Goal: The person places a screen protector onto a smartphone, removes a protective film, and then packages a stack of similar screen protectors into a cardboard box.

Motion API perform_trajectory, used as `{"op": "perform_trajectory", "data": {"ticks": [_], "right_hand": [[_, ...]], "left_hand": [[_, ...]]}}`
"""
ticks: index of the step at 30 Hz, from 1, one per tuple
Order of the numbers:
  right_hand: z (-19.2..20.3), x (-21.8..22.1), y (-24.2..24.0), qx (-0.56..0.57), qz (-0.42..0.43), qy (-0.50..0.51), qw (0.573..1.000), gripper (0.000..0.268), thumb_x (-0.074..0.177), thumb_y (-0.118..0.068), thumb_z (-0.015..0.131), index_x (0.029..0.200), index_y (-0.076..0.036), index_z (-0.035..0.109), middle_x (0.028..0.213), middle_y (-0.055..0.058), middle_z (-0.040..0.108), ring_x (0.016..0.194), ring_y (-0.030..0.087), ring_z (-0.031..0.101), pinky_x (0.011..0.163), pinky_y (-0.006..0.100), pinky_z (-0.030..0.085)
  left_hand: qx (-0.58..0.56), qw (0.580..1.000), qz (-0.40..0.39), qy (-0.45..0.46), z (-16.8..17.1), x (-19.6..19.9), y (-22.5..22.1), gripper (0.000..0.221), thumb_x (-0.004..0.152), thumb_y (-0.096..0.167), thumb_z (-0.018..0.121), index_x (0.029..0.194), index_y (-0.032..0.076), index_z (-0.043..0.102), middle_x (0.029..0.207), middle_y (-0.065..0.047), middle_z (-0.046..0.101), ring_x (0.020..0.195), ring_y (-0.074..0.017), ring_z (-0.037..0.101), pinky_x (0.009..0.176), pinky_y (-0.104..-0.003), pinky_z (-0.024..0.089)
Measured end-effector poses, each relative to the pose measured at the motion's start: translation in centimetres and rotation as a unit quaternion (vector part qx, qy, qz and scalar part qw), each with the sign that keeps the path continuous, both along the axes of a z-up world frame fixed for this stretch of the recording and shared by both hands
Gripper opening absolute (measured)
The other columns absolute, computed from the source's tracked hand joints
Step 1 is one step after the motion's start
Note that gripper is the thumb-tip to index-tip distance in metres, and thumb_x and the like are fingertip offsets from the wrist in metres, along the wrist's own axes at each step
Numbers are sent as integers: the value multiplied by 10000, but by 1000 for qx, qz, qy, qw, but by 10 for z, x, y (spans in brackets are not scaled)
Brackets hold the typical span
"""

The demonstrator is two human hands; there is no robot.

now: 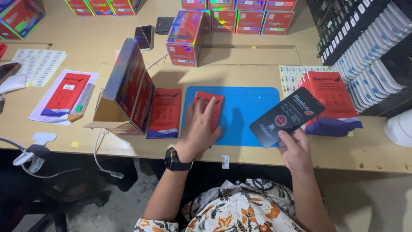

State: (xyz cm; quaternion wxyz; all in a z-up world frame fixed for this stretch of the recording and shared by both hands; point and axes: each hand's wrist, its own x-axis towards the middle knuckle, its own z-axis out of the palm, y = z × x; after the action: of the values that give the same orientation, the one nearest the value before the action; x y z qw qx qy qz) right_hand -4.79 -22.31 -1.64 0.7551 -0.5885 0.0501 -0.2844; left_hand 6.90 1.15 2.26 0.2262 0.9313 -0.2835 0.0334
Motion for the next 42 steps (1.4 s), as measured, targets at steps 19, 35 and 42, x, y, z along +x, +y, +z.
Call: {"op": "perform_trajectory", "data": {"ticks": [19,35,42], "right_hand": [[-32,0,-30,99,23,-120,988,304,929,71,538,1201,1,655,1002,142,703,1024,231,715,960,397,612],[-72,-9,-38,-140,115,-62,982,529,882,-65,629,1405,2,589,1354,178,675,1281,267,590,1076,498,480],[-70,-9,-27,-55,127,-74,988,740,856,-368,668,1493,-27,506,1353,160,669,1180,181,614,982,414,534]], "left_hand": [[76,988,-129,-26,15,-55,-2,1288,528,116,835,1617,25,154,1297,-192,421,1143,-386,415,1007,-552,329],[-10,983,-181,-43,30,-80,-26,1181,588,272,778,1607,40,228,1272,-191,469,1029,-393,529,787,-435,474],[-115,979,-167,-31,29,-93,-28,1114,629,203,827,1577,-6,281,1273,-269,501,1074,-480,558,842,-506,524]]}}
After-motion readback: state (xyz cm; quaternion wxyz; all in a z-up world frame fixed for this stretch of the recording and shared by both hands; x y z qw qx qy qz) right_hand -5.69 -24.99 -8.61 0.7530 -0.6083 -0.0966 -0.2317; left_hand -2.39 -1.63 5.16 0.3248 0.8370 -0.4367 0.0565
